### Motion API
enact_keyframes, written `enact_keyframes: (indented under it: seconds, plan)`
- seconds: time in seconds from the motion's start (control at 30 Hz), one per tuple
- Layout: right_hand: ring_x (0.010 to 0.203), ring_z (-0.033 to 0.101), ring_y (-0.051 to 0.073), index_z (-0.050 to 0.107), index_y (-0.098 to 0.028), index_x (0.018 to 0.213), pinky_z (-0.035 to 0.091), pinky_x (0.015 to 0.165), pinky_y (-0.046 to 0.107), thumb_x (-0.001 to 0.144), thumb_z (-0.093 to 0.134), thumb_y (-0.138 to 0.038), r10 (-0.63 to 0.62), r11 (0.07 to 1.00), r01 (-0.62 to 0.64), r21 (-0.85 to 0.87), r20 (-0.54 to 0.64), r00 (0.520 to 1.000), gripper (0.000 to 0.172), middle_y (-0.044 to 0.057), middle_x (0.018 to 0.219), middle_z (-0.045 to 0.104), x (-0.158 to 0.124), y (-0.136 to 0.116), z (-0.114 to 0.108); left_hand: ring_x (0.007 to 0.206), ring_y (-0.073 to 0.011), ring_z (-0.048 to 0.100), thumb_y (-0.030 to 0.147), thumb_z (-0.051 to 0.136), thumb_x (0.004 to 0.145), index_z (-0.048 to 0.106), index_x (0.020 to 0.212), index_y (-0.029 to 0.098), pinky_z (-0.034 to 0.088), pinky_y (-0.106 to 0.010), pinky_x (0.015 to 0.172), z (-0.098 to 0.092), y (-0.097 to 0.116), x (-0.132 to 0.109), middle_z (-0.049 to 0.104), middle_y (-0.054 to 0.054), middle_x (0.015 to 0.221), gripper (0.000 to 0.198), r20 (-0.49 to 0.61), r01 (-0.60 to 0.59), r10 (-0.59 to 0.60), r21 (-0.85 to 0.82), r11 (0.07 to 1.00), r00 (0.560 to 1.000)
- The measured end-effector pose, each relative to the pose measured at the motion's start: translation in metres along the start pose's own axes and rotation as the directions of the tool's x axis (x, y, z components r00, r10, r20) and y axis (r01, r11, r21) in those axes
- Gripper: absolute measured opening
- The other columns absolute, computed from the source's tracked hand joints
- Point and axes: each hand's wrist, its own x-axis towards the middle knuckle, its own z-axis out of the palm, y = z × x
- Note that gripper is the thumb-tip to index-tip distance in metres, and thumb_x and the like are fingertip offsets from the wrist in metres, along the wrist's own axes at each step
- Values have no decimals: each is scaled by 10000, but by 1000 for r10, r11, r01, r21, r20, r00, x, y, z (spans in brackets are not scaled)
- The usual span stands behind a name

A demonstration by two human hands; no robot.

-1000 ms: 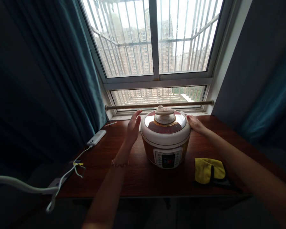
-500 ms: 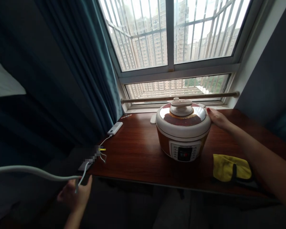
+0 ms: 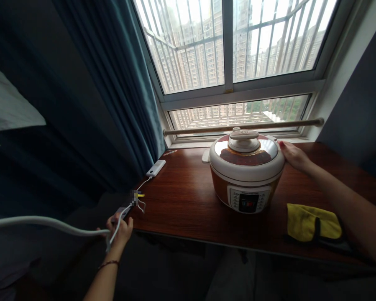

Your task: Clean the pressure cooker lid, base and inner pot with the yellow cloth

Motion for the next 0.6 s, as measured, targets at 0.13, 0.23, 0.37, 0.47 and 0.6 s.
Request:
enact_keyframes:
  seconds: [0.13, 0.23, 0.37, 0.47, 0.6]
  plan:
    - [1193, 445, 273, 572, -139, 1144, 306, 1037, 385, 873, 124, -634, -8, 1000, 8, 0, -3, 1000, 721, 144, 1238, 525, -1, -1, 0, 1248, -335, 283, 309, 347, 828, 388, 1240, 64, 121, -609, 990, 7, -5, -1, 546, -212, 1151, 481, -78, -48, 47, -13, 999, 996]
    - [1194, 442, 267, 578, -154, 1137, 307, 1036, 390, 879, 127, -625, -24, 1000, 24, -1, -8, 1000, 701, 136, 1228, 531, -1, 0, 0, 1267, -325, 269, 319, 348, 843, 367, 1262, 95, 135, -599, 993, 5, -3, -4, 522, -199, 1195, 475, -143, -73, 68, -34, 997, 987]
    - [1189, 447, 258, 577, -176, 1137, 310, 1033, 393, 883, 130, -620, -24, 1000, 24, -1, -8, 1000, 679, 123, 1219, 539, -1, 2, 0, 1275, -313, 257, 333, 360, 847, 309, 1297, 120, 173, -588, 979, 1, 2, -7, 495, -183, 1231, 501, -162, -41, 32, -49, 998, 986]
    - [1188, 449, 251, 572, -196, 1145, 313, 1034, 392, 883, 130, -622, -23, 1000, 23, -7, -5, 1000, 667, 108, 1225, 538, 0, 5, 1, 1283, -302, 247, 350, 337, 859, 289, 1304, 125, 172, -581, 981, -3, 4, -9, 489, -175, 1233, 501, -151, -50, 44, -38, 998, 988]
    - [1172, 462, 240, 563, -219, 1160, 328, 1026, 392, 887, 127, -615, -23, 1000, 23, -12, 1, 1000, 649, 87, 1222, 539, 1, 6, 0, 1277, -305, 254, 375, 325, 858, 289, 1297, 109, 176, -573, 982, -9, 6, -7, 462, -191, 1240, 515, -141, -66, 61, -34, 997, 988]
